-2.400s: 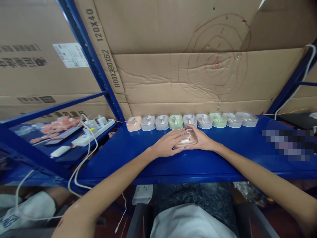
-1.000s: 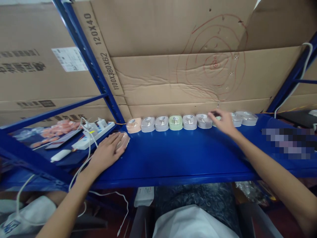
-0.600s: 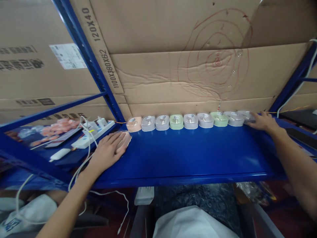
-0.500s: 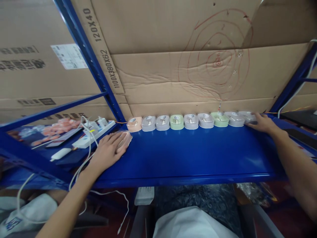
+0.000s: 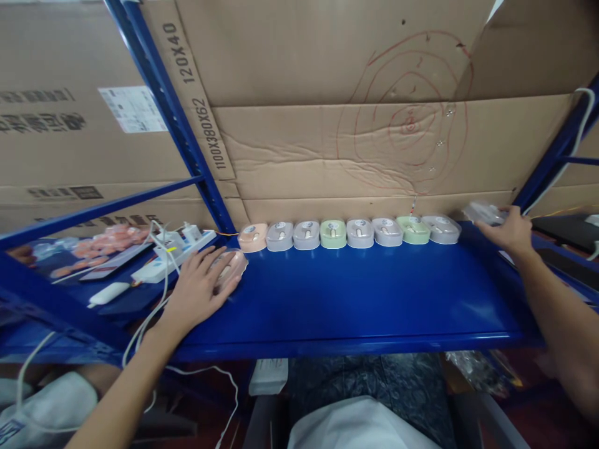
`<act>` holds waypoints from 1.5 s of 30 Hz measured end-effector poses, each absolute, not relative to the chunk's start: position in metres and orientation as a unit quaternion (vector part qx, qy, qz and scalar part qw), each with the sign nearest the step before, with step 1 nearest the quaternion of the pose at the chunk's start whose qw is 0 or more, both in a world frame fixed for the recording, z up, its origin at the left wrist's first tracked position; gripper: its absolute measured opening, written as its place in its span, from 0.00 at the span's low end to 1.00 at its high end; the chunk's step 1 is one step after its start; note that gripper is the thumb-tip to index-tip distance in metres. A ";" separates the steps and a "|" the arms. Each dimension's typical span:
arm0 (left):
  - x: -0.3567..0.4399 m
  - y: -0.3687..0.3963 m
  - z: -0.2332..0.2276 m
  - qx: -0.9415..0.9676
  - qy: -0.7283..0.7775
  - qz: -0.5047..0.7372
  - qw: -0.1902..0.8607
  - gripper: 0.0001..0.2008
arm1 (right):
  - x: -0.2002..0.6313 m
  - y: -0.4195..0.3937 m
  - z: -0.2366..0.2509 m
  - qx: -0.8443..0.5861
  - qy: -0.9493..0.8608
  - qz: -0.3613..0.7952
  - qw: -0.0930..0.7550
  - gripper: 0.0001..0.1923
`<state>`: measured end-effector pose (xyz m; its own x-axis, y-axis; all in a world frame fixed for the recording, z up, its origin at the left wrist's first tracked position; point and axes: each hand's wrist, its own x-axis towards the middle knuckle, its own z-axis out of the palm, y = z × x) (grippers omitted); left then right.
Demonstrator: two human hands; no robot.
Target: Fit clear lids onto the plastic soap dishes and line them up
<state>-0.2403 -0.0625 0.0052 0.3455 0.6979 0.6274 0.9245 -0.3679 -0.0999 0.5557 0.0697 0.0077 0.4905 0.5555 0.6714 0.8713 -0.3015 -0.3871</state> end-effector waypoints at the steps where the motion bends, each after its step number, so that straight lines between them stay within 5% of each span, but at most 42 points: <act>1: -0.237 -0.063 0.008 -0.787 -0.511 -0.259 0.228 0.24 | 0.552 0.067 0.014 -0.780 -0.442 -0.200 0.396 0.35; 8: -0.166 -0.061 0.038 -0.802 -0.449 -0.358 0.168 0.26 | 0.457 0.043 0.053 -0.576 -0.637 -0.024 0.511 0.37; 11: -0.114 -0.047 0.050 -0.838 -0.403 -0.360 0.072 0.28 | 0.384 0.027 0.054 -0.421 -0.783 0.081 0.451 0.35; 17: -0.041 0.004 0.041 -0.898 -0.316 -0.278 -0.130 0.51 | 0.277 0.003 0.032 -0.273 -0.895 0.176 0.305 0.35; 23: -0.019 0.021 0.015 -0.910 -0.277 -0.259 -0.171 0.40 | 0.259 0.000 0.001 -0.269 -0.908 0.163 0.276 0.34; 30: -0.007 0.019 0.014 -0.909 -0.277 -0.246 -0.192 0.39 | 0.252 0.003 -0.013 -0.275 -0.890 0.160 0.326 0.44; 36: -0.007 0.018 -0.007 -0.885 -0.299 -0.309 -0.180 0.45 | 0.251 0.003 -0.011 -0.267 -0.880 0.190 0.344 0.41; 45: -0.021 0.014 0.002 -0.869 -0.349 -0.283 -0.208 0.69 | 0.294 0.021 0.008 -0.312 -0.809 0.287 0.407 0.33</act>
